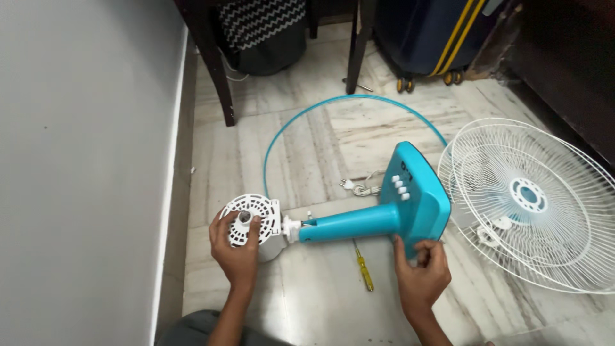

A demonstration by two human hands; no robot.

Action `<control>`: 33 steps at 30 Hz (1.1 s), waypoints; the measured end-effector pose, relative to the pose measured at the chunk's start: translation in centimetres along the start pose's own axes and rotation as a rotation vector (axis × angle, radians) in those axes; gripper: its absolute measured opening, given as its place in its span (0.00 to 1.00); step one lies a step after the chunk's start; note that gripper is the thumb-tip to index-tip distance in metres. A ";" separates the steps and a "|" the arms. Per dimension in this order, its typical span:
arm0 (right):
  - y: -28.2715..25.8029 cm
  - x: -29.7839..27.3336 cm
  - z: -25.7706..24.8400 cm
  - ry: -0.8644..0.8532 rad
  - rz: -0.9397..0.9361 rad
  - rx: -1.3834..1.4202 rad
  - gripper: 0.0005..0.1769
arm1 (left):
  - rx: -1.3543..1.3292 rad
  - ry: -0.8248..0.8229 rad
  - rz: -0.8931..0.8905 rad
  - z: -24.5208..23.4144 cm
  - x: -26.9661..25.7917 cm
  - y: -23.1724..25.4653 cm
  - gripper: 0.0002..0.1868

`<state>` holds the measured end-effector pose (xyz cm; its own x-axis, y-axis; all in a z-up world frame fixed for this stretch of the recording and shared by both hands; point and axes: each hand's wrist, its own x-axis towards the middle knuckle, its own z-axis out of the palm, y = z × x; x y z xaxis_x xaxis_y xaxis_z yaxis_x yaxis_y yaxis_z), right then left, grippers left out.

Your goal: The person sits on the floor and attaches a white fan motor housing to the base of a teal fan stand. They use a yellow screwdriver to tighten screws into the housing to secure it to the stand.

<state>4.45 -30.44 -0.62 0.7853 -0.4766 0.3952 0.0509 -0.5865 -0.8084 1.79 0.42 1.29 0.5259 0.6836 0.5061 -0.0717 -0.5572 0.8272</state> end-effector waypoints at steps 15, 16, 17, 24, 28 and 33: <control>-0.3 3.1 -1.4 -0.159 0.021 0.212 0.40 | -0.232 -0.415 0.033 -3.0 0.7 -0.1 0.77; -0.1 3.0 -1.3 -0.203 0.117 0.269 0.37 | -0.179 -0.390 0.017 -3.0 0.5 0.1 0.76; 0.1 2.9 -1.2 -0.164 0.067 0.247 0.37 | -0.125 -0.367 -0.001 -3.0 0.3 0.3 0.75; 1.4 3.1 -0.6 -0.048 0.009 0.175 0.38 | -0.057 -0.280 0.077 -2.4 -0.8 0.8 0.65; 1.9 3.8 -1.1 0.009 0.002 0.183 0.40 | -0.033 -0.318 0.081 -1.9 -1.2 0.9 0.64; 1.9 3.8 -1.1 -0.003 0.053 0.208 0.36 | -0.185 -0.350 0.042 -1.0 -1.2 0.1 0.64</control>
<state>6.85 -34.04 -0.19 0.7919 -0.5015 0.3484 0.1351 -0.4125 -0.9009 0.27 0.04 1.01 0.7739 0.4425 0.4530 -0.2336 -0.4653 0.8537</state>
